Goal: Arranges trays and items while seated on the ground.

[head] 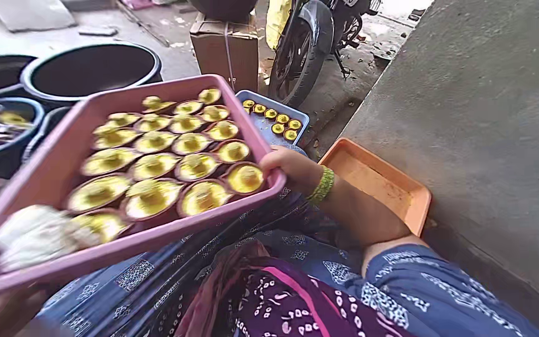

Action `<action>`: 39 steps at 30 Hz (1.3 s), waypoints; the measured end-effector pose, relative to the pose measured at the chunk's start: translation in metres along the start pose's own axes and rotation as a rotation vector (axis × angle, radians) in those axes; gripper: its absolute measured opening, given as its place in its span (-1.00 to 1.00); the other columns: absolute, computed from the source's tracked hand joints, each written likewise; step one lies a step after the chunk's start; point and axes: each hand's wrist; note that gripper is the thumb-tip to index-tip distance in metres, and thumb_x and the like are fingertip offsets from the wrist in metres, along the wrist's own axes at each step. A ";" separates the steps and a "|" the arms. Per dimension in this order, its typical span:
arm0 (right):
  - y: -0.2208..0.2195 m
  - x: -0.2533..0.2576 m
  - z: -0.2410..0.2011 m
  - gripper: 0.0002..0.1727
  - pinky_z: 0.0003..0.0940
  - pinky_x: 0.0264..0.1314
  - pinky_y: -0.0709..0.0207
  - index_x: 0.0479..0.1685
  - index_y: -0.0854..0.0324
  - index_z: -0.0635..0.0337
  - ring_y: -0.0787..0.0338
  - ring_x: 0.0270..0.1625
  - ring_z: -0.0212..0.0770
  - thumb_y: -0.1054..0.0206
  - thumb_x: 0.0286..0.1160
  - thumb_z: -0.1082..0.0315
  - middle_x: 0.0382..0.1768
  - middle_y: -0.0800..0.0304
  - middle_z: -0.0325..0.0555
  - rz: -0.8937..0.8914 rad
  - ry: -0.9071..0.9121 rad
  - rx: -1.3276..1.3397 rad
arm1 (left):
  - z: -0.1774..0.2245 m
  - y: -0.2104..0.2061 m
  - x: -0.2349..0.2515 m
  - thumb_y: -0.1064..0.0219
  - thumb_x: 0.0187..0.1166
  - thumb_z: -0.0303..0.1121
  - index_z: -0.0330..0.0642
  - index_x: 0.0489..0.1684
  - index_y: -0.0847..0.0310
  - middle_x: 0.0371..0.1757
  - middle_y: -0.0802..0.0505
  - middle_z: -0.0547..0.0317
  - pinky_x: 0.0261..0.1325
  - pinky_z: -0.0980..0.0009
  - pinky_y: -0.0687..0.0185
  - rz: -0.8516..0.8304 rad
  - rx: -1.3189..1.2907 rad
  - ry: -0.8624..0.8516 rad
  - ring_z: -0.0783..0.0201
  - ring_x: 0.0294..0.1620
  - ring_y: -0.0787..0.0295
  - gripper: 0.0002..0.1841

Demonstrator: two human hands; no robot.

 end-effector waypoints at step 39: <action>0.217 0.226 0.001 -0.14 0.35 0.58 -0.31 0.65 -0.28 0.50 -0.49 0.54 0.44 -0.53 0.38 0.22 0.49 -0.44 0.62 0.333 -0.016 -1.227 | -0.068 -0.169 0.260 -0.43 0.27 -0.59 -0.31 0.53 -0.48 0.31 -0.80 -0.06 0.19 0.22 -0.73 0.499 0.047 0.197 0.22 0.12 -0.80 -0.34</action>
Point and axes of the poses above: each hand's wrist, its own x-axis towards the middle knuckle, its own y-axis out of the back of the hand, z = x × y
